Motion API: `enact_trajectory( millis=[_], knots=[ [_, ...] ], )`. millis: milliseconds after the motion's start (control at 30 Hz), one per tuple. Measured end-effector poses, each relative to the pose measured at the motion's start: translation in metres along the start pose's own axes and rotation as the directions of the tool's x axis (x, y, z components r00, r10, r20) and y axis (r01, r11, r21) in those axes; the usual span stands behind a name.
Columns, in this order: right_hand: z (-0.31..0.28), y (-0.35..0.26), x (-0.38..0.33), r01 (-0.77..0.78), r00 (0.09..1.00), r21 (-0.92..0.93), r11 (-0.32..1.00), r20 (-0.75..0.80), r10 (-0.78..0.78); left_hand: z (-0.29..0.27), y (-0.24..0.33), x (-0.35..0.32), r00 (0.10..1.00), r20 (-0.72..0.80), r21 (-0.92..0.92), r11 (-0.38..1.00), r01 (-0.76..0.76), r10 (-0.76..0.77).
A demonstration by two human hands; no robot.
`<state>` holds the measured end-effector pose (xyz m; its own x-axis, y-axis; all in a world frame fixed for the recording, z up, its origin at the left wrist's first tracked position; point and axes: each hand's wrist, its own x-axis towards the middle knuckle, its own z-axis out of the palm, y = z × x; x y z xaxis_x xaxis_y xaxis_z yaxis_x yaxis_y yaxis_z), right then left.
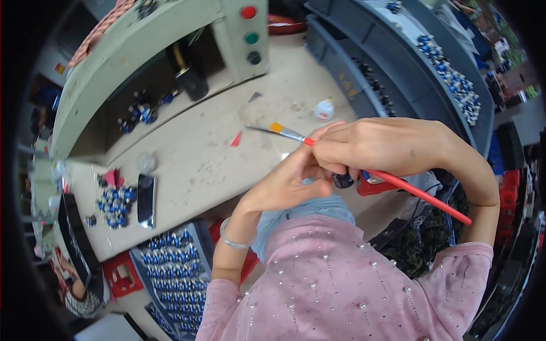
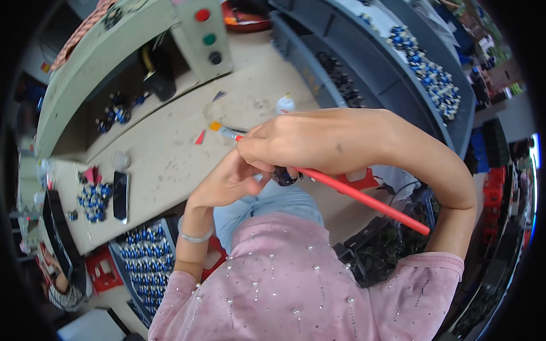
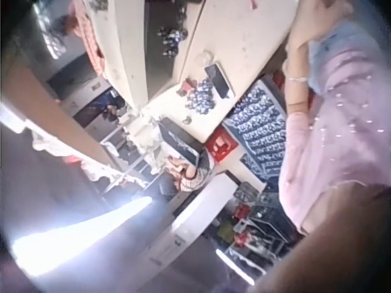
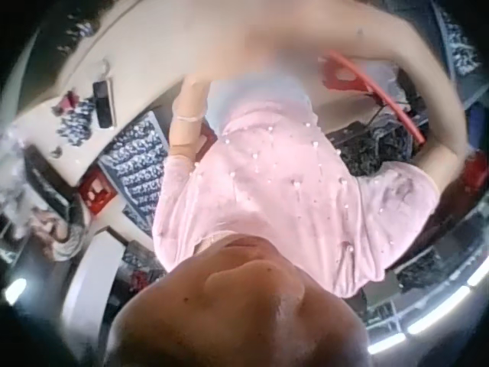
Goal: Assemble and paint small blue and white robot toy components at a factory workbench.
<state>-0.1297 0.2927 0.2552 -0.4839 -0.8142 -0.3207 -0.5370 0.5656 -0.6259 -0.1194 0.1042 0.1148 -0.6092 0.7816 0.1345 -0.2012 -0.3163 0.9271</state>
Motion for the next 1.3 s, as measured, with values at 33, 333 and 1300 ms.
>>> enact_trajectory(
  millis=[33,333,1300],
  knots=[
    [0.007,0.006,0.018,0.027,0.996,0.058,0.998,0.083,-0.031,-0.003,-0.005,-0.007,0.993,0.013,0.03,0.993,0.117,-0.117],
    [0.037,0.048,0.121,0.433,0.821,0.421,0.797,-0.549,-0.156,-0.035,-0.055,-0.078,0.743,-0.627,-0.109,0.919,-0.38,0.232],
    [0.124,0.037,0.136,0.448,0.692,0.319,0.835,-0.715,-0.098,-0.027,-0.065,-0.107,0.392,-0.843,0.263,0.918,-0.297,0.368]
  ],
)
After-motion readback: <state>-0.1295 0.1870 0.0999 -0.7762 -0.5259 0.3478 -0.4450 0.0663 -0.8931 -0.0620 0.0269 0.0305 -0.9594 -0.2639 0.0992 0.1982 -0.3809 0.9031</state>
